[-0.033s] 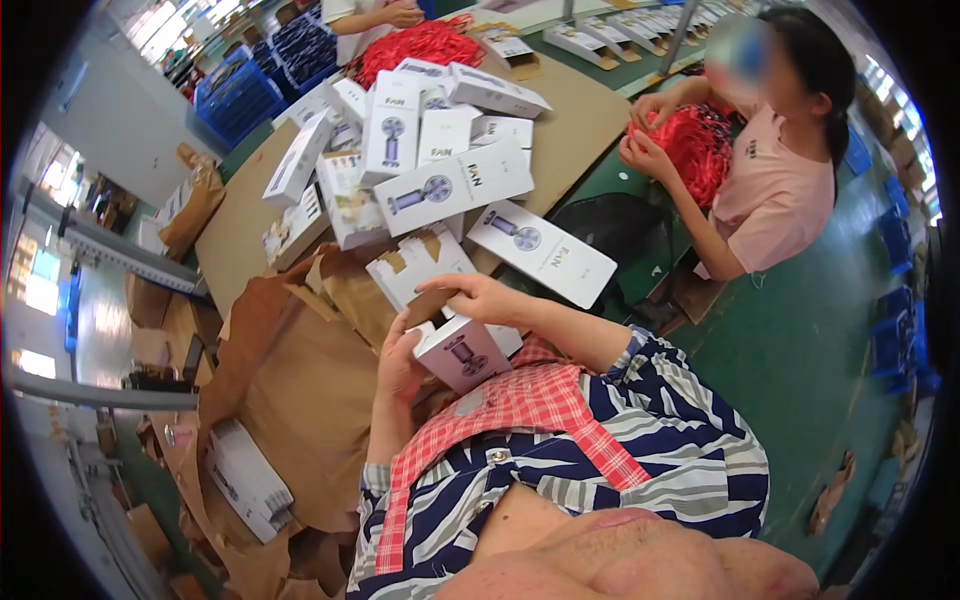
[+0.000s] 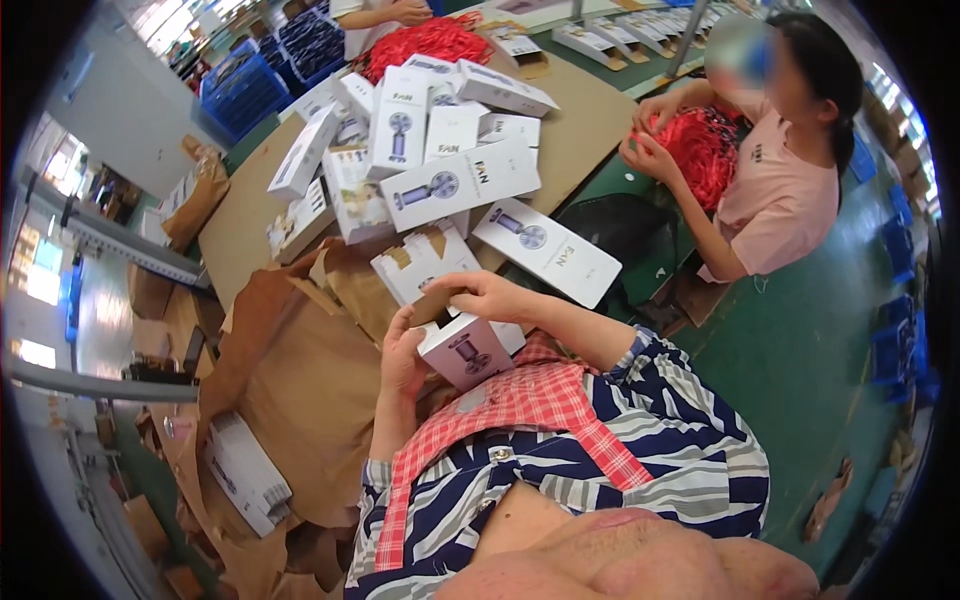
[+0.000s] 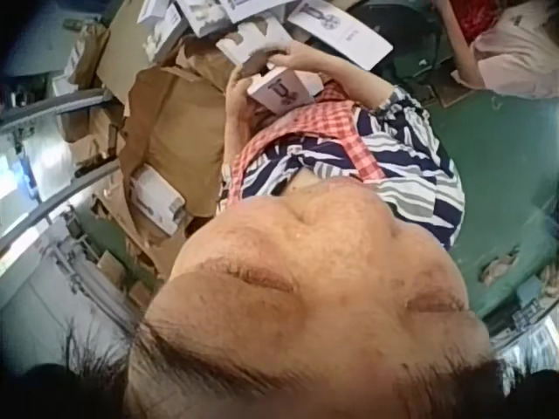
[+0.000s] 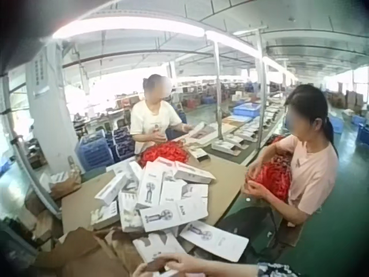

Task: The person takes flat cardboard packaging boxes from a stack and folds them into shape by hand.

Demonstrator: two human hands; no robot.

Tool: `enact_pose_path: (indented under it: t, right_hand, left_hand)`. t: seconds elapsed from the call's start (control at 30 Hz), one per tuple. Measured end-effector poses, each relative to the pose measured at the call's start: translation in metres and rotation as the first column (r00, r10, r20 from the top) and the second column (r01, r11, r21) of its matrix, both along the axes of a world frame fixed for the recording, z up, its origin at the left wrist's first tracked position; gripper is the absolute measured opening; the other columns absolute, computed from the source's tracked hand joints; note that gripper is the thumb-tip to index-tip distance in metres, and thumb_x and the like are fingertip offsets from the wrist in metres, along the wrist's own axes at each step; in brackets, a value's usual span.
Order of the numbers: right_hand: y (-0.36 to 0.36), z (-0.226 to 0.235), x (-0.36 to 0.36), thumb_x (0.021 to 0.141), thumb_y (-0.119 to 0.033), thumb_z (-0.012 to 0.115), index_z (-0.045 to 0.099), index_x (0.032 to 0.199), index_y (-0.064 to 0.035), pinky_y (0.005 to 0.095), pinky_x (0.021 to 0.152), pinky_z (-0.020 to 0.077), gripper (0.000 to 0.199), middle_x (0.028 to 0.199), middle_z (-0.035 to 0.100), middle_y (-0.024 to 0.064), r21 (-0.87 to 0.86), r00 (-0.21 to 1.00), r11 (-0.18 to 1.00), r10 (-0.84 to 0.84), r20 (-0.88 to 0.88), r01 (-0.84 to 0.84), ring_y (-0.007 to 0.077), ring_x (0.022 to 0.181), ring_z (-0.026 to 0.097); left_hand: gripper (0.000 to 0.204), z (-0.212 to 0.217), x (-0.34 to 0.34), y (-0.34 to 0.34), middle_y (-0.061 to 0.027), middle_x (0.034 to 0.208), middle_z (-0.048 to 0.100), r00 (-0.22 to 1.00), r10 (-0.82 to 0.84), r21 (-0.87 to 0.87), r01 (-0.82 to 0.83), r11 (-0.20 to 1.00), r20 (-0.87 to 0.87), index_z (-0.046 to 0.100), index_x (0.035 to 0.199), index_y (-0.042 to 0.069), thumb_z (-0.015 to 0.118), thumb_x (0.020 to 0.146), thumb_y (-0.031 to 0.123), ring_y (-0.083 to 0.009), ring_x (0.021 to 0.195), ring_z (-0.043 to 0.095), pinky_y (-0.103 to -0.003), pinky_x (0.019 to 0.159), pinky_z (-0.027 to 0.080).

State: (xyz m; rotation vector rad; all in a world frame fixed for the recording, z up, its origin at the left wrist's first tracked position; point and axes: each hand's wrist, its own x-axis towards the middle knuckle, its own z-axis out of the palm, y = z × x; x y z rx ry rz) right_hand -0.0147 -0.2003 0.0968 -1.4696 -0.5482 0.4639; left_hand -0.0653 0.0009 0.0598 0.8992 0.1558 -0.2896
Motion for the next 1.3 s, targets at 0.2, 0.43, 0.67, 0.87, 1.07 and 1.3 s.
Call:
enact_pose_path:
  t: [0.2,0.43,0.67,0.87,1.07,1.3]
  right_hand:
    - [-0.007,-0.002,0.013,0.088,-0.018,0.057,0.06,0.113,-0.0033,0.0292,0.087,0.0438,0.029,0.107,0.063,0.0076,-0.222,0.974,0.949,0.222,-0.039,-0.225,0.0166,0.099,0.057]
    - [0.008,0.048,0.013,0.082,-0.037,0.063,0.066,0.107,-0.0065,0.0365,0.085,0.0472,0.039,0.101,0.065,0.0174,-0.713,0.933,0.693,0.316,0.17,-0.105,0.032,0.095,0.062]
    - [-0.013,0.036,0.015,0.072,-0.026,0.076,0.048,0.128,-0.0041,0.0331,0.087,0.0465,0.067,0.119,0.056,0.0176,-0.501,0.958,0.854,0.245,0.148,-0.141,0.0242,0.106,0.056]
    - [-0.069,0.018,0.086,0.097,-0.026,0.042,0.044,0.129,0.0013,0.0359,0.09,0.046,0.042,0.122,0.055,0.012,0.292,0.874,0.84,-0.365,-0.321,0.458,0.0212,0.106,0.056]
    - [-0.017,-0.071,0.066,0.085,-0.031,0.056,0.039,0.13,0.0094,0.0396,0.099,0.0377,0.063,0.125,0.049,0.0299,-0.602,0.882,0.657,-0.236,0.407,0.454,0.0392,0.118,0.048]
    - [0.02,-0.086,0.049,0.084,-0.028,0.06,0.029,0.134,0.0089,0.0416,0.099,0.0359,0.07,0.124,0.044,0.0363,-0.547,0.866,0.681,-0.295,0.404,0.487,0.0446,0.118,0.045]
  left_hand:
    - [0.023,0.006,0.003,0.005,-0.0124,0.103,0.061,0.998,0.033,0.015,-0.034,0.999,0.05,0.061,0.089,-0.002,0.044,0.073,-0.007,-0.0203,0.089,0.059,-0.032,0.081,0.048]
    - [0.021,0.012,-0.004,0.005,-0.0085,0.115,0.059,0.965,-0.231,0.347,0.176,0.921,0.123,0.061,0.094,0.0,0.046,0.08,0.001,-0.0136,0.084,0.057,-0.024,0.076,0.046]
    - [0.027,0.002,0.014,0.037,-0.0065,0.109,0.059,0.956,0.27,0.193,-0.288,0.938,0.117,0.057,0.112,-0.001,0.044,0.095,0.015,-0.0136,0.102,0.054,-0.028,0.089,0.042]
    - [0.027,-0.009,0.025,0.065,-0.0092,0.114,0.058,0.84,0.488,0.247,-0.538,0.806,0.237,0.055,0.115,0.0,0.042,0.095,0.012,-0.0161,0.104,0.054,-0.031,0.09,0.043]
    - [0.036,-0.028,0.059,0.026,-0.0132,0.115,0.057,0.917,0.266,0.612,-0.396,0.684,0.296,0.052,0.12,-0.002,0.051,0.088,0.013,-0.0208,0.104,0.053,-0.034,0.091,0.042]
    - [0.079,-0.08,0.074,-0.005,-0.0299,0.141,0.024,0.926,-0.001,0.914,-0.372,0.163,0.377,0.015,0.138,-0.007,0.059,0.079,0.023,-0.0415,0.133,0.02,-0.045,0.106,0.023]
